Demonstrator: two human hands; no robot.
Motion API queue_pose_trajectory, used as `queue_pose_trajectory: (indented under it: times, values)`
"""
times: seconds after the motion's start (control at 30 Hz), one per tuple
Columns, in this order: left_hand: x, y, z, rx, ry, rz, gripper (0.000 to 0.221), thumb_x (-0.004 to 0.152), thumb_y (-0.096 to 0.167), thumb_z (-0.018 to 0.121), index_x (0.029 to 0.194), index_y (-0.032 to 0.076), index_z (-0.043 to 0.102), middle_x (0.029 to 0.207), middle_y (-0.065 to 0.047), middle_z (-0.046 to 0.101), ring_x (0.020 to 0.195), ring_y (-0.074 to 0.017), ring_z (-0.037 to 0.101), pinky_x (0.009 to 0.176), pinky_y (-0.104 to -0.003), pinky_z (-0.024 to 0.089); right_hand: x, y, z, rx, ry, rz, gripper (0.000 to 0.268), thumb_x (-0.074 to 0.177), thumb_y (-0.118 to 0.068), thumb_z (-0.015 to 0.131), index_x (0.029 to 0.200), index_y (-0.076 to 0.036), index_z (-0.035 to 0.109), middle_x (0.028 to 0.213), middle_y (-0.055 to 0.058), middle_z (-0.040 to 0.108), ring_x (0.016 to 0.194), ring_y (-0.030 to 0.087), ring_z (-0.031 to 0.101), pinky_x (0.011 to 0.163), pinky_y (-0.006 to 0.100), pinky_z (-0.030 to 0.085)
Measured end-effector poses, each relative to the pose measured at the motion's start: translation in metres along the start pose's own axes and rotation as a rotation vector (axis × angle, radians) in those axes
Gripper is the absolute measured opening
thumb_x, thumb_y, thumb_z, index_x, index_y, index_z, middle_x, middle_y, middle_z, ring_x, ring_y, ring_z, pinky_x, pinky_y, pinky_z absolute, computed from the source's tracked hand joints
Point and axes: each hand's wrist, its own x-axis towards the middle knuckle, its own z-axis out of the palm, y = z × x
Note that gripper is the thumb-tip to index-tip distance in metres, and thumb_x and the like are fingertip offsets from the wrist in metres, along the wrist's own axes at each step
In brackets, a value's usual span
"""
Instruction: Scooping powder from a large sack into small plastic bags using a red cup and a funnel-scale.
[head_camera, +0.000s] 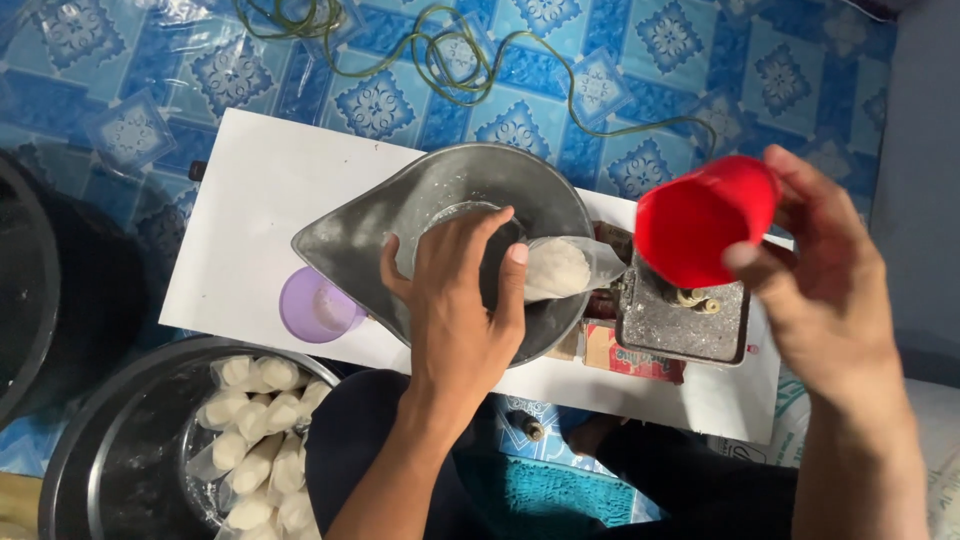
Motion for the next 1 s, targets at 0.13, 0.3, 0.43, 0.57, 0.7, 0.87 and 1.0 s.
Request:
queue_pose_trajectory:
  times: [0.13, 0.3, 0.43, 0.57, 0.7, 0.87, 1.0]
  values:
    - [-0.004, -0.003, 0.004, 0.05, -0.06, 0.038, 0.041, 0.081, 0.016, 0.06, 0.122, 0.021, 0.06, 0.115, 0.001, 0.065, 0.114, -0.0207, 0.058, 0.109, -0.063, 0.014, -0.002, 0.009, 0.01, -0.083, -0.14, -0.258, 0.074, 0.078, -0.007, 0.071, 0.144, -0.004, 0.037, 0.145, 0.026, 0.04, 0.137, 0.039, 0.043, 0.105, 0.043, 0.054]
    - [-0.006, -0.005, 0.008, 0.153, -0.11, 0.061, 0.052, 0.074, 0.026, 0.063, 0.125, 0.021, 0.057, 0.119, 0.004, 0.063, 0.115, -0.0219, 0.054, 0.106, -0.062, 0.017, -0.002, 0.003, 0.02, -0.291, -0.146, -0.278, 0.075, 0.074, -0.017, 0.079, 0.141, -0.009, 0.047, 0.144, 0.021, 0.042, 0.135, 0.035, 0.046, 0.099, 0.042, 0.052]
    - [-0.008, -0.011, 0.014, 0.266, -0.183, 0.075, 0.063, 0.071, 0.037, 0.071, 0.13, 0.021, 0.054, 0.119, 0.001, 0.059, 0.115, -0.0224, 0.052, 0.106, -0.062, 0.018, -0.001, -0.003, 0.029, -0.287, -0.205, -0.276, 0.073, 0.076, -0.015, 0.078, 0.142, -0.009, 0.047, 0.144, 0.02, 0.039, 0.137, 0.036, 0.044, 0.096, 0.042, 0.052]
    - [-0.008, -0.011, 0.017, 0.279, -0.173, 0.065, 0.064, 0.071, 0.033, 0.075, 0.13, 0.021, 0.055, 0.117, 0.001, 0.057, 0.114, -0.022, 0.052, 0.108, -0.06, 0.015, -0.001, 0.001, 0.033, -0.329, -0.226, -0.312, 0.073, 0.078, -0.013, 0.077, 0.143, -0.011, 0.045, 0.146, 0.019, 0.038, 0.138, 0.039, 0.043, 0.091, 0.044, 0.053]
    - [-0.009, -0.012, 0.022, 0.302, -0.156, 0.054, 0.064, 0.072, 0.034, 0.076, 0.13, 0.02, 0.055, 0.117, -0.001, 0.057, 0.113, -0.0221, 0.053, 0.109, -0.058, 0.016, 0.0, 0.002, 0.037, -0.373, -0.227, -0.267, 0.074, 0.077, -0.018, 0.078, 0.143, -0.014, 0.046, 0.147, 0.018, 0.038, 0.138, 0.038, 0.042, 0.089, 0.045, 0.052]
    - [-0.009, -0.012, 0.026, 0.322, -0.155, 0.043, 0.066, 0.072, 0.037, 0.076, 0.132, 0.019, 0.055, 0.116, -0.001, 0.056, 0.112, -0.022, 0.053, 0.109, -0.058, 0.015, 0.001, 0.006, 0.04, -0.4, -0.225, -0.304, 0.075, 0.077, -0.02, 0.078, 0.144, -0.014, 0.046, 0.146, 0.019, 0.039, 0.136, 0.039, 0.042, 0.088, 0.047, 0.051]
    - [-0.01, -0.013, 0.03, 0.33, -0.146, 0.027, 0.071, 0.072, 0.041, 0.077, 0.136, 0.018, 0.053, 0.118, -0.003, 0.057, 0.114, -0.0224, 0.052, 0.11, -0.057, 0.014, 0.003, 0.007, 0.042, -0.433, -0.242, -0.307, 0.076, 0.076, -0.026, 0.078, 0.143, -0.013, 0.045, 0.146, 0.02, 0.037, 0.135, 0.041, 0.042, 0.083, 0.048, 0.054]
